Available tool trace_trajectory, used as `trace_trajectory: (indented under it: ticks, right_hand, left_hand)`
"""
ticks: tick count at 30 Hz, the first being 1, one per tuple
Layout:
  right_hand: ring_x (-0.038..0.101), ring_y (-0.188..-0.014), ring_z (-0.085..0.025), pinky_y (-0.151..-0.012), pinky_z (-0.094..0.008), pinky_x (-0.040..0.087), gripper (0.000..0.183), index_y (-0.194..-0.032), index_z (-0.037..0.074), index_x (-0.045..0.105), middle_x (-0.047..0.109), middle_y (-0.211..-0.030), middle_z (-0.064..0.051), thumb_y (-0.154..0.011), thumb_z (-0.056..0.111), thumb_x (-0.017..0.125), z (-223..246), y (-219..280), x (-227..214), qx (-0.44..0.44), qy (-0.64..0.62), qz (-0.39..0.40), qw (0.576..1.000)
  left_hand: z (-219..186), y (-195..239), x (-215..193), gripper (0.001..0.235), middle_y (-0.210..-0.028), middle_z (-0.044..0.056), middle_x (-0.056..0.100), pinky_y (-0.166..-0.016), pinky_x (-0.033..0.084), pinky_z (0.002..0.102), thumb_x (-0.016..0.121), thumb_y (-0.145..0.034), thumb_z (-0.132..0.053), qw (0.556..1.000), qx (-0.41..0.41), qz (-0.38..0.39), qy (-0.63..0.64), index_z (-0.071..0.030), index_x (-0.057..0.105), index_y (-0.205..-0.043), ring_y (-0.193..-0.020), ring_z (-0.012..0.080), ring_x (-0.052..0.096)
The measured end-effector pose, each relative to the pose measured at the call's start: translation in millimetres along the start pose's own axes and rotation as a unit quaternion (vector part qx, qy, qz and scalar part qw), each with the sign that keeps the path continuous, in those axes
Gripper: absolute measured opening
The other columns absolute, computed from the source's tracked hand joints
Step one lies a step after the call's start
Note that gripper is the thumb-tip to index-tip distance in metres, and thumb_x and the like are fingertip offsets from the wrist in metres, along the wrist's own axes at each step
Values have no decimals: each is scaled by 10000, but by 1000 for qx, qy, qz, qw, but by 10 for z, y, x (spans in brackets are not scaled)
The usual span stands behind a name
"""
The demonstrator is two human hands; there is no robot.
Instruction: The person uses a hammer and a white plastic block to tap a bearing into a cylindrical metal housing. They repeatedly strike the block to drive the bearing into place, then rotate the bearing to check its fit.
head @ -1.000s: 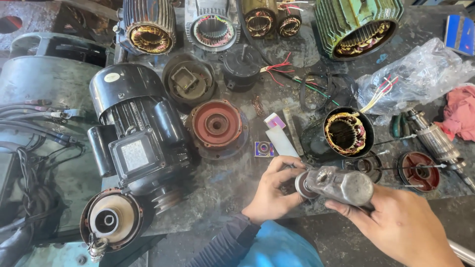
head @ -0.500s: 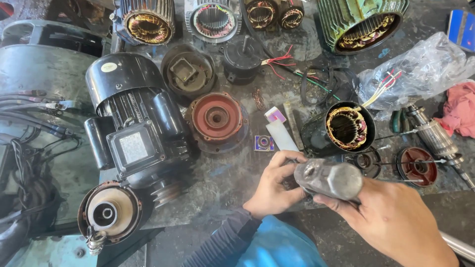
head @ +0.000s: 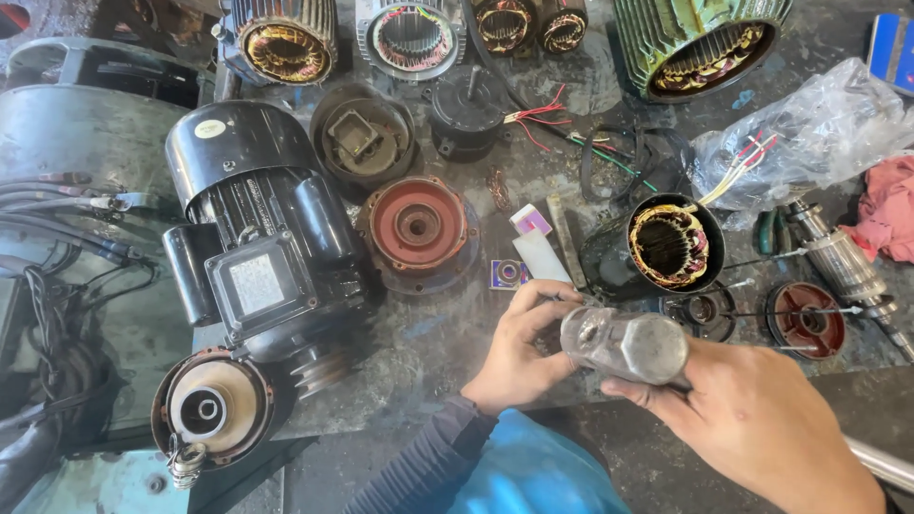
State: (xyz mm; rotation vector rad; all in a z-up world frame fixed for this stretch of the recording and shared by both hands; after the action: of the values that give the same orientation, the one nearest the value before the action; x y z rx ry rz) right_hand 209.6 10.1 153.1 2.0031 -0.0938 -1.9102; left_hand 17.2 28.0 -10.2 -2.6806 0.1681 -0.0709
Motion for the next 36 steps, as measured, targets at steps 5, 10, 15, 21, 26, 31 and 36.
trace_trajectory:
  ticks: [5,10,15,21,26,31,36]
  right_hand:
    - [794,-771,-354,-610,-547,583,569,-1228,424,680,858,-925,139,-771,761,710,-17,33,-33,-36,-5,-4,999]
    - [781,-891,-301,-764,-485,594,559,-951,377,753,831,-888,85,-739,889,678,-123,43,63,69,31,91,993]
    - [794,-888,-288,-759,-482,608,511,-1096,450,664,844,-924,140,-776,848,652,-196,83,134,83,41,110,990]
    - [783,-953,-338,-798,-505,607,540,-1098,408,697,848,-937,16,-729,801,714,-405,94,230,55,7,35,998]
    - [776,-964,-386,-797,-562,587,578,-1129,336,720,846,-1001,30,-748,770,712,-400,18,172,27,5,15,1000]
    - [771,-722,-367,-664,-499,569,495,-958,268,724,812,-707,-48,-806,738,706,-290,-113,114,11,6,9,1000]
    - [792,-786,-314,-701,-496,605,509,-1135,350,667,834,-878,59,-807,740,679,-224,-130,-8,1,27,40,999]
  left_hand:
    - [-17,-10,8,338,-1286,78,608,-1086,534,438,812,-941,-261,1000,11,-9,3,-89,700,-1209,-1200,259,633]
    - [-73,-1,21,327,-1275,55,620,-1099,517,414,815,-919,-273,1000,-13,-8,-15,-114,723,-1189,-1198,238,634]
    - [-58,-10,37,331,-1275,69,627,-1076,528,412,813,-897,-221,1000,-8,-10,-5,-95,718,-1188,-1195,251,640]
    - [-95,-7,-6,325,-1279,57,618,-1096,513,404,815,-891,-210,1000,-25,-2,-9,-109,726,-1187,-1203,240,631]
    - [-118,-6,-30,315,-1264,54,605,-1072,519,414,822,-913,-239,1000,-17,5,0,-92,711,-1169,-1175,243,624]
    - [-117,50,-3,326,-1272,55,615,-1067,520,422,813,-891,-235,1000,-17,17,0,-113,708,-1174,-1170,245,633]
    - [-102,86,24,347,-1299,60,613,-1089,521,448,818,-891,-247,1000,-8,28,6,-105,711,-1189,-1222,265,623]
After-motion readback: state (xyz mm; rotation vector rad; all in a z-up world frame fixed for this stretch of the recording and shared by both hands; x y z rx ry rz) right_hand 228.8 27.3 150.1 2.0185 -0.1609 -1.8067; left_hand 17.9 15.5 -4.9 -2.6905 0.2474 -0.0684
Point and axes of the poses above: each hand's wrist, its own y-axis away from the middle knuckle, its own x-axis out of the palm, z = x × y, the point moved 1 cm from there along -y, towards the middle knuckle
